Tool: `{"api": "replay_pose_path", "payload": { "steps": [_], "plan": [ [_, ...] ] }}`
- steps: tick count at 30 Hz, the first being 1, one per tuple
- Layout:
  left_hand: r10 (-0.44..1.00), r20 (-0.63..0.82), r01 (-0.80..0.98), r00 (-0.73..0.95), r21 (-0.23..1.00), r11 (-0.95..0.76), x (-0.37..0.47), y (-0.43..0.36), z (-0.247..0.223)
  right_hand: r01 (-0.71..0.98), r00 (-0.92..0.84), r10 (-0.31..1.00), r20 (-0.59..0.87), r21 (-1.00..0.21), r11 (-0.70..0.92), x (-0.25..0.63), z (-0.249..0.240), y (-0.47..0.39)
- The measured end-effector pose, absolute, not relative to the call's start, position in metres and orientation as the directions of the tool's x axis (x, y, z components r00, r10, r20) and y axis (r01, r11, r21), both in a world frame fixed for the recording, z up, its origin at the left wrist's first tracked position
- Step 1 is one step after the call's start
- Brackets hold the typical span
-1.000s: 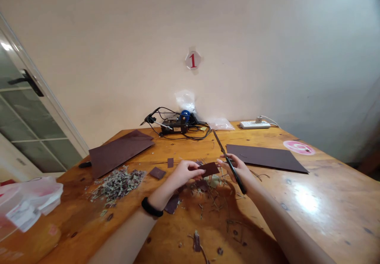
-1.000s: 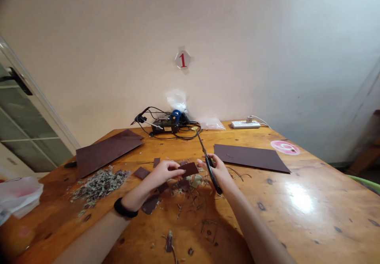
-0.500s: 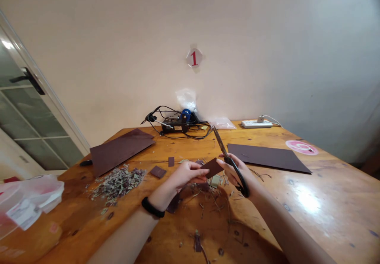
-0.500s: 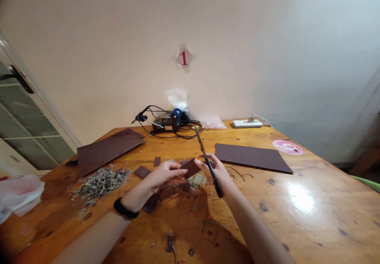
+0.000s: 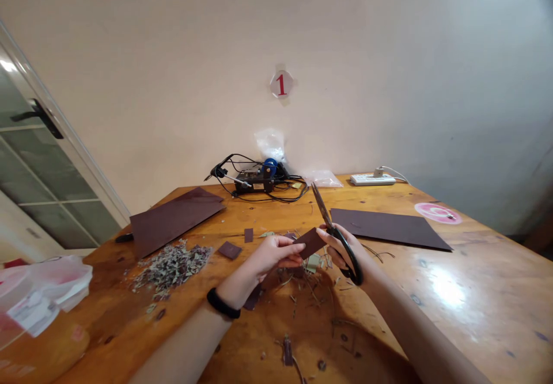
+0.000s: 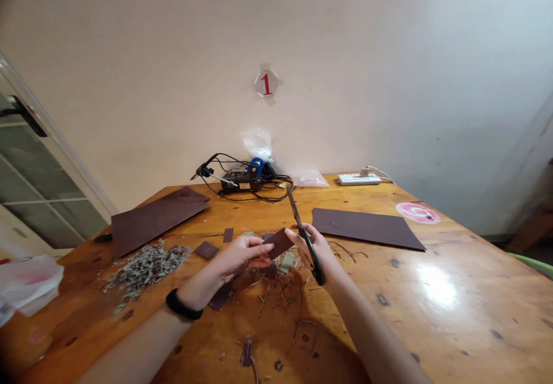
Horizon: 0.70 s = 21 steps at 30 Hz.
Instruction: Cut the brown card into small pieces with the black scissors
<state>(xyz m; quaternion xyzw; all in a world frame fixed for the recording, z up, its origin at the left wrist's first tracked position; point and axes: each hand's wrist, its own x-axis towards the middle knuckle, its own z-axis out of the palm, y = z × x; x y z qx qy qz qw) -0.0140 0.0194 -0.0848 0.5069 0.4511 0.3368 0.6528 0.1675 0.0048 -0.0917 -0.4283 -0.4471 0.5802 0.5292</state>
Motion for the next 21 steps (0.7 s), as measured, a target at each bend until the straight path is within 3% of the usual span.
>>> {"api": "replay_pose_path", "payload": {
  "steps": [11,21],
  "plan": [
    [0.899,-0.248,0.013,0.362,0.965,0.261,-0.0111,0.018,-0.0861,-0.222,-0.054,0.998,-0.026,-0.974,-0.037,0.1692,-0.0953,0.0075],
    [0.948,-0.069,0.164,0.309,0.986,0.018,-0.0131,0.0191,-0.0846,-0.199,0.053,0.999,0.003,-0.98,0.013,0.1745,-0.0966,0.0103]
  ]
}}
